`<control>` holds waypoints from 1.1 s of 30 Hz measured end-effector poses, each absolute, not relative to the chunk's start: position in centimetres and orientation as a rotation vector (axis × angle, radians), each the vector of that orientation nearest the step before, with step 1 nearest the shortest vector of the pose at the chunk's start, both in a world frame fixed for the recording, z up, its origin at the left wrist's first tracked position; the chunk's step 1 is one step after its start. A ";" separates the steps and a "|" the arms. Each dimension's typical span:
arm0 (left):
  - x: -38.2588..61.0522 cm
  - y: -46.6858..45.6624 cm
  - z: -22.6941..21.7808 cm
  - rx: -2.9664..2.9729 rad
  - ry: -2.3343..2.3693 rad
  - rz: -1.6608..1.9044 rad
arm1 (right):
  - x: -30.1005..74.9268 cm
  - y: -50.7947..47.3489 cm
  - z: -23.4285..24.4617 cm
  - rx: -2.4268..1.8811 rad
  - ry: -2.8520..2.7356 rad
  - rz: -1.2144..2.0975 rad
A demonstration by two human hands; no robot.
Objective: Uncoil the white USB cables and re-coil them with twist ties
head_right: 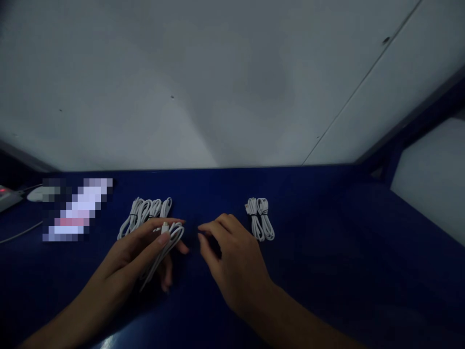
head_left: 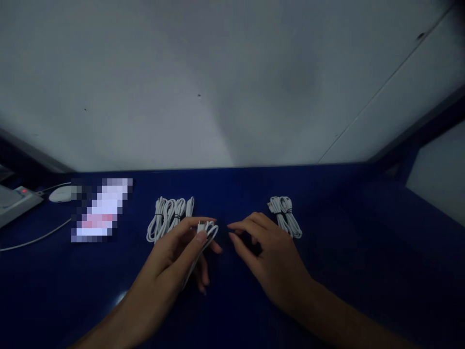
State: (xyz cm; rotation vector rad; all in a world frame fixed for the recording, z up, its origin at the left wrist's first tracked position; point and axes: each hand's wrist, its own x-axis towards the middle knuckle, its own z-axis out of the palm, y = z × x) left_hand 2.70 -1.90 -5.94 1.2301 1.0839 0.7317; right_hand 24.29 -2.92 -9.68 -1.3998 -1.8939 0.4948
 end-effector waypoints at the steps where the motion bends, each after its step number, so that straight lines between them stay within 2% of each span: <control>1: 2.7 -1.9 -6.1 1.227 1.074 0.739 | 24.3 -3.0 -9.5 -1.396 -1.881 0.496; 4: 2.6 -1.9 -6.3 1.201 1.050 0.753 | 24.1 -3.1 -8.8 -1.366 -1.819 0.583; 11: 2.7 -1.8 -6.4 1.100 0.972 0.715 | 23.7 -3.4 -7.4 -1.310 -1.633 1.030; 33: 2.7 -1.9 -5.8 1.169 1.058 0.715 | 22.7 -3.9 -7.4 -1.282 -1.445 1.098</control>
